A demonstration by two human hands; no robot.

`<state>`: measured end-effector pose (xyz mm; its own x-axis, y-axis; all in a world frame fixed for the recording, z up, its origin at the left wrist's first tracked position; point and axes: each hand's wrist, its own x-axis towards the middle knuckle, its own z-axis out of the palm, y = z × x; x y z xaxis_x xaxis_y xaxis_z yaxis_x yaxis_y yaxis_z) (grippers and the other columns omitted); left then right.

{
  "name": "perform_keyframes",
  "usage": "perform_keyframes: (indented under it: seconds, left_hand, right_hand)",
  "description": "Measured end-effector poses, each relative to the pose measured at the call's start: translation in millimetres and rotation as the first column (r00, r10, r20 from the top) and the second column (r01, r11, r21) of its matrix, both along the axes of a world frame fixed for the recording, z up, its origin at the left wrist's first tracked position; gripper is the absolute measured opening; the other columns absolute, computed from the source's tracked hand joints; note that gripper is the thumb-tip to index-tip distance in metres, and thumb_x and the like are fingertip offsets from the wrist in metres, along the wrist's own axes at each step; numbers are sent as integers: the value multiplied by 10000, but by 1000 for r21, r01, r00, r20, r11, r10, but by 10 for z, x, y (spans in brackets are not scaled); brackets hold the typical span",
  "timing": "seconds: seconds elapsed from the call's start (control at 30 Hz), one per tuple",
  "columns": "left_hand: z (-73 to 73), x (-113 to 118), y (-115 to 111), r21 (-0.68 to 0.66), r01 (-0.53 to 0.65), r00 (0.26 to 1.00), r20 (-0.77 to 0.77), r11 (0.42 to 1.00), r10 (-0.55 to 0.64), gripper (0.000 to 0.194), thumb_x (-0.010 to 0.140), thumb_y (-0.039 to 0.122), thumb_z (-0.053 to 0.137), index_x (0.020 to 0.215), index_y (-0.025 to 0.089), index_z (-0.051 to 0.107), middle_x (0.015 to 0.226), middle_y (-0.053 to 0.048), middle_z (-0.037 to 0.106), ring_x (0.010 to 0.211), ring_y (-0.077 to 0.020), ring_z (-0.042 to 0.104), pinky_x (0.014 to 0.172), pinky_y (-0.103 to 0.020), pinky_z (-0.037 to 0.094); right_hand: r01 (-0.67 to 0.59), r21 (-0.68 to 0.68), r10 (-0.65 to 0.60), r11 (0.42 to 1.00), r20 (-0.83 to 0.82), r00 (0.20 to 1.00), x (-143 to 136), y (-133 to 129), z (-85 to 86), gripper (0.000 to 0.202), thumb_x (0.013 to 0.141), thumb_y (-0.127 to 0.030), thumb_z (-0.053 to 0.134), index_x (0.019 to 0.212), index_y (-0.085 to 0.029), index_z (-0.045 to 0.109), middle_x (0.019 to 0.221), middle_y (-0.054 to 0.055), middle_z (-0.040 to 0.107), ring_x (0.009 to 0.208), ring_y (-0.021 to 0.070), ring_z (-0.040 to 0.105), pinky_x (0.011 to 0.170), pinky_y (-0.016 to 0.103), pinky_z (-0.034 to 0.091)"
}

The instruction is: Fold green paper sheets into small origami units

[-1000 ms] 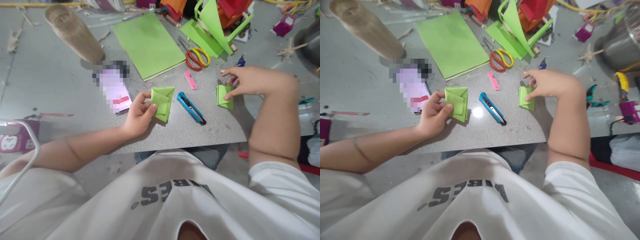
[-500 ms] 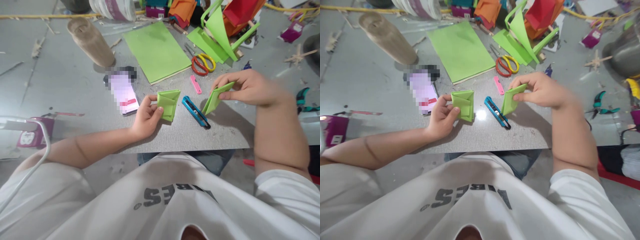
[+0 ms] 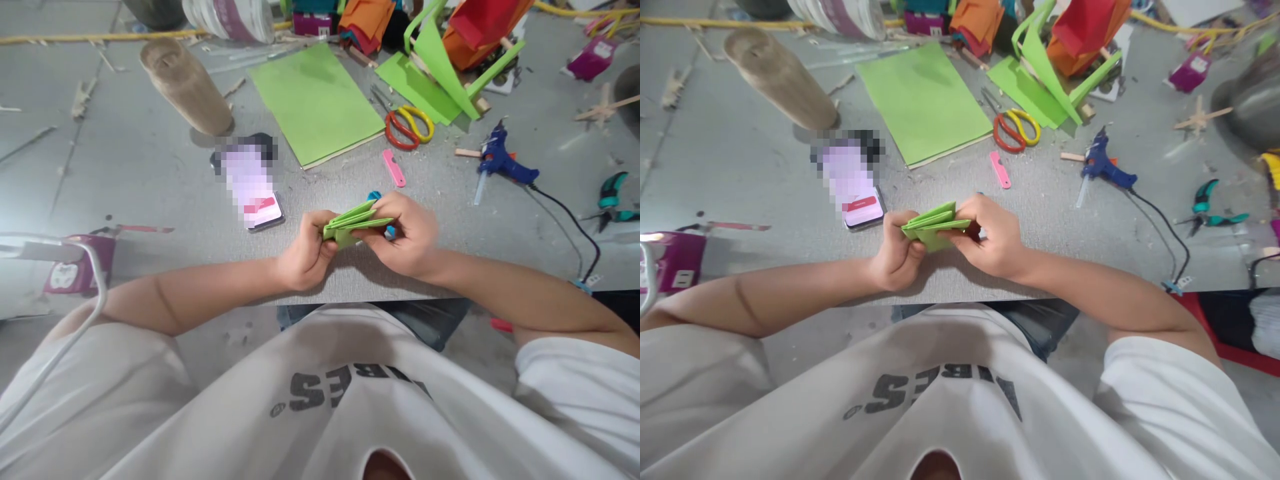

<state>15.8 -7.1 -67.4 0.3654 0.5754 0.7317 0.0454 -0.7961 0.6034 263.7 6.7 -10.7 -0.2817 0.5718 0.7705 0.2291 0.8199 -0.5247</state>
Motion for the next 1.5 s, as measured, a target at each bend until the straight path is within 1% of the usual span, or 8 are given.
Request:
perform_keyframes:
  seconds: [0.17, 0.4, 0.53, 0.7, 1.0, 1.13, 1.33, 1.5]
  left_hand:
    - [59, 58, -1, 22, 102, 995, 4, 995, -102, 497, 1319, 700, 575, 1652, 368, 417, 1338, -99, 769, 1083, -258, 827, 899, -425, 708]
    - [132, 110, -98, -153, 208, 976, 99, 966, -194, 147, 1315, 440, 655, 1239, 316, 632, 1150, -78, 857, 924, -214, 871, 736, -336, 685]
    - [99, 35, -62, -78, 154, 988, 20, 985, -153, 170, 1308, 457, 659, 1390, 342, 565, 1292, -98, 871, 1013, -237, 902, 786, -377, 718]
    - [64, 8, 1, -59, 157, 987, 27, 986, -156, 238, 1287, 318, 696, 1436, 330, 512, 1451, -147, 856, 1147, -272, 909, 896, -431, 704]
    - [-43, -121, -41, -140, 121, 989, -73, 983, -132, 316, 1289, 384, 695, 1526, 295, 507, 1081, 3, 808, 766, -194, 760, 722, -375, 549]
    - [-45, -156, -32, -184, 138, 984, -86, 973, -156, 297, 1320, 372, 637, 1554, 319, 463, 1001, 53, 730, 701, -166, 682, 697, -349, 525]
    - [36, -111, -31, -209, 59, 987, -131, 976, -87, 309, 1306, 479, 661, 1528, 303, 536, 1166, -37, 788, 848, -213, 751, 725, -379, 553]
    - [100, -101, -33, -208, 38, 993, -106, 977, -61, 181, 1312, 458, 665, 1399, 304, 626, 1055, 0, 800, 780, -208, 739, 729, -385, 526]
  right_hand:
    - [-24, 17, 25, 1000, -48, 999, -39, -82, -27, 331, 1060, -442, 1052, 1075, -323, 743, 896, -19, 773, 715, 197, 682, 672, 374, 610]
    - [-185, -111, 155, 976, -238, 959, -139, -124, -56, 484, 1038, -608, 1055, 1100, -340, 656, 868, -58, 652, 515, 110, 494, 421, 290, 442]
    - [-157, -98, 156, 983, -18, 988, -62, -143, 12, 272, 1155, -549, 939, 1248, -347, 781, 865, -24, 736, 659, 171, 650, 628, 346, 584]
    - [-149, -8, 149, 989, 74, 986, -37, -158, 57, 65, 1257, -382, 770, 1273, -321, 751, 860, -38, 760, 644, 148, 624, 633, 320, 520]
    - [-72, 328, -25, 942, 282, 959, 176, 46, 36, 305, 1249, -334, 703, 1514, -395, 840, 1179, 36, 881, 753, 167, 753, 665, 313, 664]
    - [-107, 292, 42, 950, 222, 974, 179, 82, 16, 518, 1224, -208, 721, 1711, -376, 767, 1310, 79, 924, 898, 186, 852, 762, 296, 732]
    - [-164, 198, 121, 966, 209, 970, 152, 90, 20, 602, 1226, -122, 697, 1760, -396, 749, 1303, 67, 914, 950, 170, 865, 802, 283, 714]
    - [-234, 59, 230, 970, 70, 971, 124, 141, 6, 492, 1299, -402, 722, 1790, -413, 745, 1234, 55, 912, 920, 192, 836, 860, 340, 721]
